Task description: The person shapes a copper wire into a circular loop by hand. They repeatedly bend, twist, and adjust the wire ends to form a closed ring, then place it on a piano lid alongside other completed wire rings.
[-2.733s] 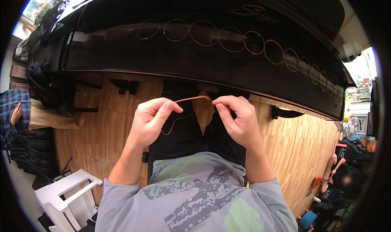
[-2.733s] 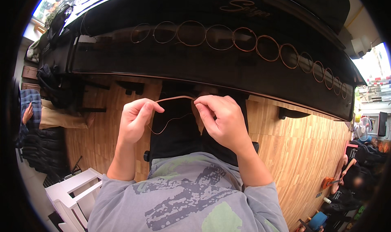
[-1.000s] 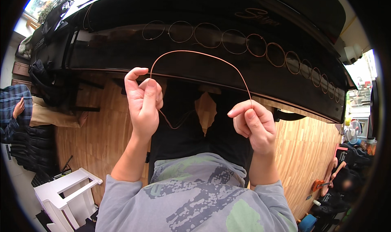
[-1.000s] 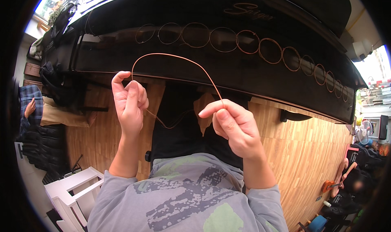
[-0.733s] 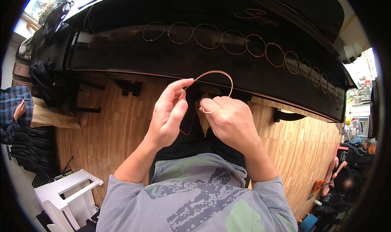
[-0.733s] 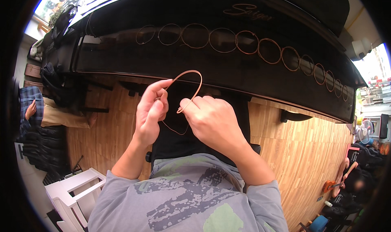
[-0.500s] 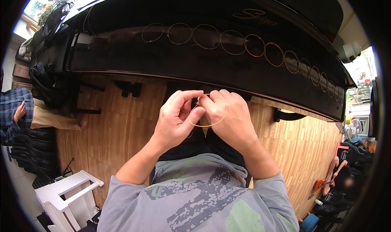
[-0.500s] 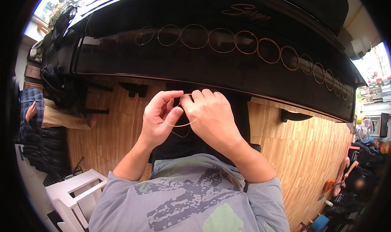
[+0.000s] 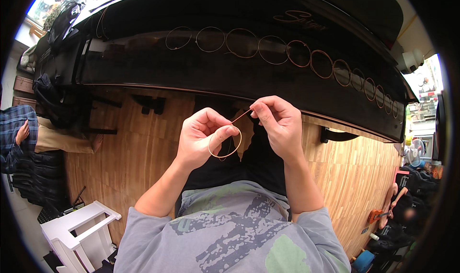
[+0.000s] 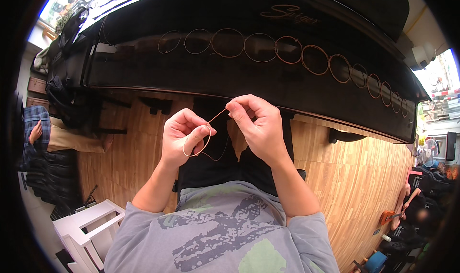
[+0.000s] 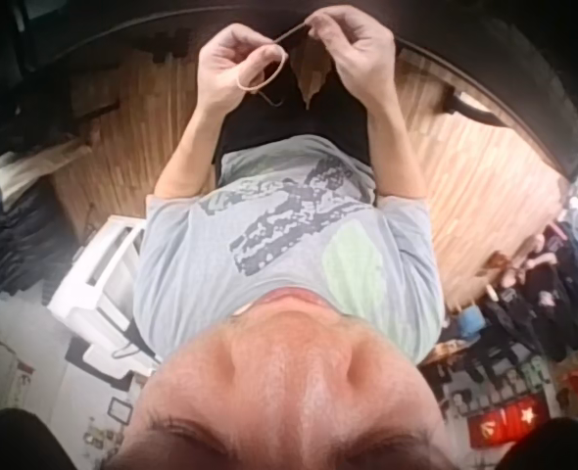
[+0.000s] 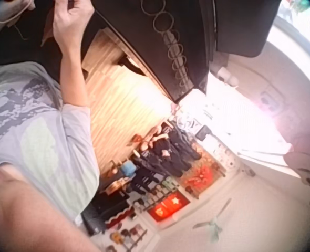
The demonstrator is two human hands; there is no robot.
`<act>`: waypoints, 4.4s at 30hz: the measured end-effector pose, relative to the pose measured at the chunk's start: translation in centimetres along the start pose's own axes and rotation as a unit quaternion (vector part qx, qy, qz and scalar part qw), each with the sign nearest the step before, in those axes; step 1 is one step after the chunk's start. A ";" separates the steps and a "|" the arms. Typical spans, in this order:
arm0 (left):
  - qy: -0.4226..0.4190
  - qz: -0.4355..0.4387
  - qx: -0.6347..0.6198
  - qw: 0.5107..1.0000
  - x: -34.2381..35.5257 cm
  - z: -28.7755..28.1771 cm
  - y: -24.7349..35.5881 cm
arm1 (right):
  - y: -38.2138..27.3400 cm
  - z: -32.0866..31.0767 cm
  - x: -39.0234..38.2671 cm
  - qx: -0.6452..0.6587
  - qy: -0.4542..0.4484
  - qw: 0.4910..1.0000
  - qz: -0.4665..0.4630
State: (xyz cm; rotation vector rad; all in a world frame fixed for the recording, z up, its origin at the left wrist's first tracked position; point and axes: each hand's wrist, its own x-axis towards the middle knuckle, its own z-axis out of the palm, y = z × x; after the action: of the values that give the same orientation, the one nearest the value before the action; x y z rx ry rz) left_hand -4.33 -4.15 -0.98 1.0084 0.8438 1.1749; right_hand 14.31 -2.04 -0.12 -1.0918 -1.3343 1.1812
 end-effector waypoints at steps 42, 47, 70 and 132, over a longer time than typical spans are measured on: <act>-0.027 -0.260 -0.185 0.947 0.6 -0.2 -0.4 | -0.7 0.9 0.3 0.117 -0.129 0.983 0.053; 0.000 -0.196 -0.155 0.968 0.3 0.1 -0.7 | 0.0 1.3 0.5 -0.060 -0.005 0.998 -0.022; -0.023 0.080 0.146 0.986 1.1 -1.1 1.0 | -1.8 1.8 0.4 0.057 -0.042 0.996 0.051; 0.057 0.039 0.144 0.987 0.2 2.1 1.7 | -1.5 1.9 1.1 -0.028 0.014 0.993 -0.111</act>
State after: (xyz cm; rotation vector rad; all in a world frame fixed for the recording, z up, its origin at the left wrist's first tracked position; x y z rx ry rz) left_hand -2.94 -4.17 1.31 1.2274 1.0951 1.2084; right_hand 12.29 -1.30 1.46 -0.9682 -1.4344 0.9653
